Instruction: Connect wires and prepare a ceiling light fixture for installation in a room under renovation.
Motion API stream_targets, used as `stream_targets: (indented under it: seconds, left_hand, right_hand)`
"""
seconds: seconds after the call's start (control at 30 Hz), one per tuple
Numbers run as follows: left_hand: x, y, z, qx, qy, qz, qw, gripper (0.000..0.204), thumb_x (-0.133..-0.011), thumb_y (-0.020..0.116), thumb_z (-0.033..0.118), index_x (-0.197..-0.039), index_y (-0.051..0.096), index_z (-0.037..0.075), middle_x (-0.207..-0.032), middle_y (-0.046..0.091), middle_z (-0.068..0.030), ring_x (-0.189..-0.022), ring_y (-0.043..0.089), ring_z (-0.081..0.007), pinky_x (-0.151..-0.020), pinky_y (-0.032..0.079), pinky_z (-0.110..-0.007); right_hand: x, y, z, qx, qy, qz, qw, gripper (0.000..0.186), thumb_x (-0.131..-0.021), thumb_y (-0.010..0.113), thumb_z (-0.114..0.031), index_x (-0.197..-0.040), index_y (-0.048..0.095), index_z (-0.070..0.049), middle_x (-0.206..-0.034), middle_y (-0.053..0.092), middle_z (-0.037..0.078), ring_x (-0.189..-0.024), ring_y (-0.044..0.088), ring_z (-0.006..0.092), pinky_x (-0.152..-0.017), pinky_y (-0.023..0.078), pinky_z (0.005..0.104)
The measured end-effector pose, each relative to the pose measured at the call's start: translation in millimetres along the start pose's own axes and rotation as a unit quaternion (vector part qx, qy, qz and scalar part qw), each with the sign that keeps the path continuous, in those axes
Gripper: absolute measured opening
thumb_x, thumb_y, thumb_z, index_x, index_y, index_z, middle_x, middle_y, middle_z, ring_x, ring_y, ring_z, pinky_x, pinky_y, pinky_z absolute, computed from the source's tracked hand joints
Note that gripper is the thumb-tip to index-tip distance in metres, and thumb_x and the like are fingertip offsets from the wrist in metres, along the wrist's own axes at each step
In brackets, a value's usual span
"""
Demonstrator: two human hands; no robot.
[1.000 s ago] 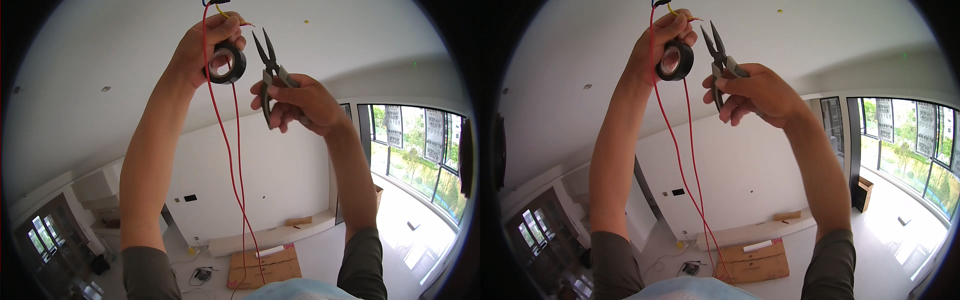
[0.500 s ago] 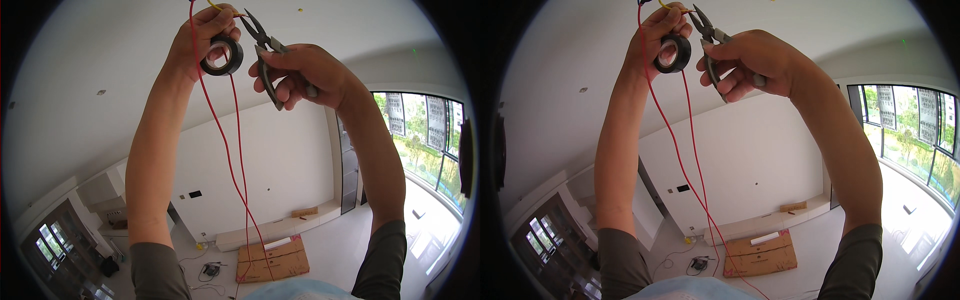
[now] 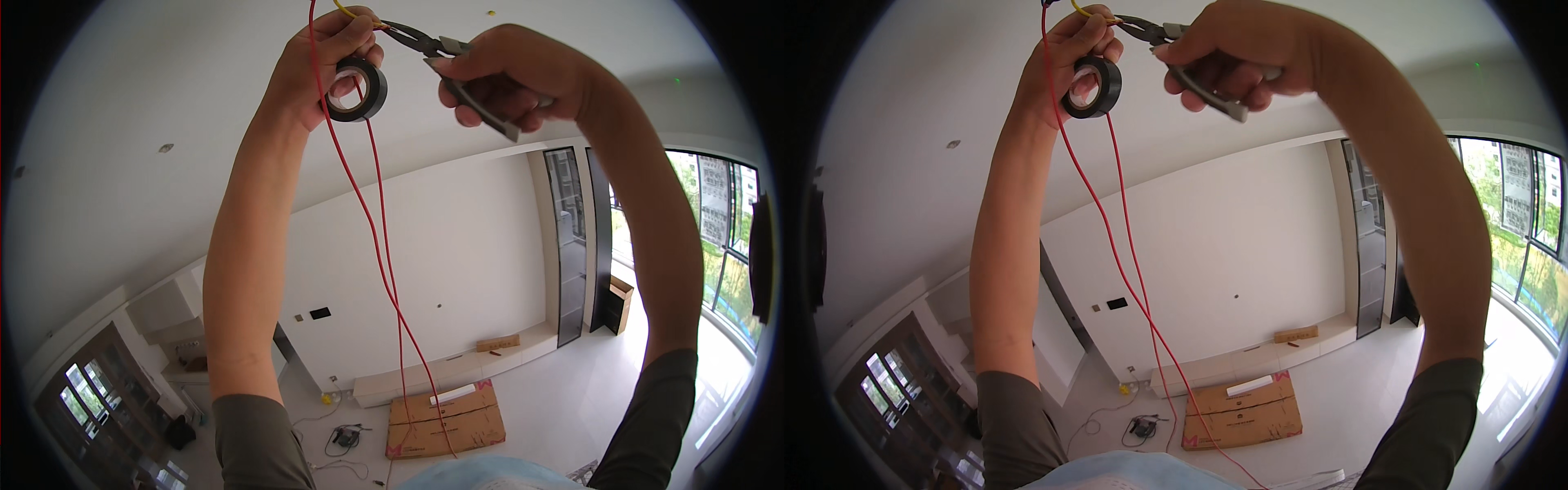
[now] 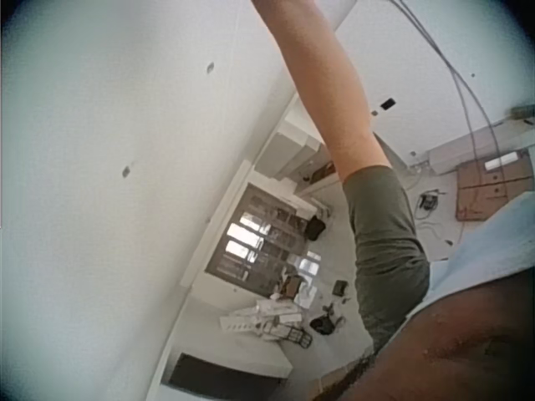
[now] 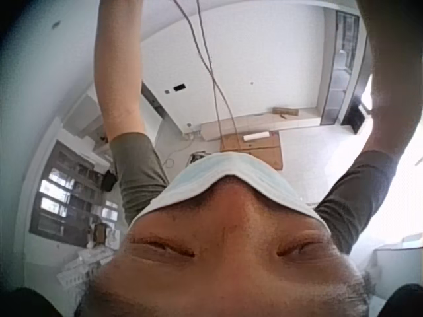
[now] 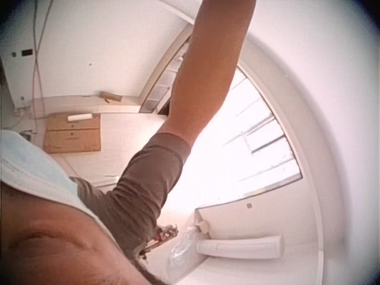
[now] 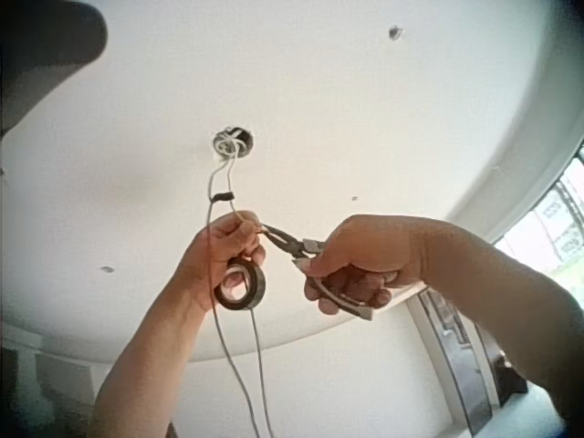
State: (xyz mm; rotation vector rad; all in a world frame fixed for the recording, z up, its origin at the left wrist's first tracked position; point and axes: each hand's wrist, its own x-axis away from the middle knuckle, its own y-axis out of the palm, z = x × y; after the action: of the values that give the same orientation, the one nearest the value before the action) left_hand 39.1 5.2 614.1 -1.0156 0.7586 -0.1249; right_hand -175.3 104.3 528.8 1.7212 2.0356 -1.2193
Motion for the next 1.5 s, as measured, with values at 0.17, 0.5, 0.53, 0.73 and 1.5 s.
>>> stream_targets:
  seconds: [0.17,0.5,0.53,0.73,1.5]
  left_hand:
    - [-2,24,11,-0.067,-0.089,0.147,0.983,0.018,-0.095,0.068,0.028,-0.091,0.064,0.011,-0.066,0.059,0.0003,-0.044,0.047,-0.0036,-0.033,0.033,-0.016]
    - [-7,50,16,-0.030,-0.121,0.310,0.942,0.027,-0.095,0.069,0.028,-0.103,0.061,0.003,-0.078,0.053,-0.0012,-0.074,0.060,-0.0123,-0.057,0.050,-0.021]
    - [-7,52,18,-0.027,-0.123,0.317,0.940,0.026,-0.095,0.068,0.027,-0.103,0.061,0.003,-0.078,0.053,-0.0012,-0.074,0.059,-0.0122,-0.056,0.050,-0.021]
    - [-11,64,18,-0.027,-0.122,0.332,0.935,0.022,-0.099,0.062,0.025,-0.108,0.059,0.004,-0.076,0.047,0.0006,-0.075,0.055,-0.0098,-0.052,0.046,-0.019]
    - [2,32,4,-0.338,-0.189,0.405,0.828,0.013,-0.097,0.064,0.021,-0.090,0.067,0.011,-0.066,0.059,0.0031,-0.048,0.043,-0.0020,-0.040,0.028,-0.019]
  right_hand:
    - [19,-8,15,0.021,-0.072,0.014,0.997,0.036,-0.098,0.058,-0.026,-0.111,0.062,0.008,-0.082,0.069,0.009,-0.047,0.056,0.0094,-0.044,0.049,0.0229]
    - [-86,64,90,0.150,-0.360,0.496,0.776,0.035,-0.093,0.062,-0.004,-0.125,0.048,-0.006,-0.123,0.052,0.018,-0.095,0.062,0.0355,-0.081,0.053,0.0430]
    - [-94,68,84,0.145,-0.382,0.507,0.759,0.037,-0.093,0.062,-0.003,-0.126,0.046,-0.006,-0.124,0.050,0.019,-0.096,0.061,0.0365,-0.081,0.053,0.0433]
    - [-114,70,59,0.119,-0.425,0.561,0.700,0.039,-0.092,0.064,-0.002,-0.125,0.044,-0.004,-0.124,0.048,0.020,-0.100,0.059,0.0389,-0.080,0.053,0.0434]
    - [-31,27,13,0.136,-0.018,0.143,0.980,0.038,-0.095,0.062,-0.039,-0.082,0.064,-0.004,-0.064,0.059,0.001,-0.040,0.036,0.0063,-0.036,0.026,0.0268]
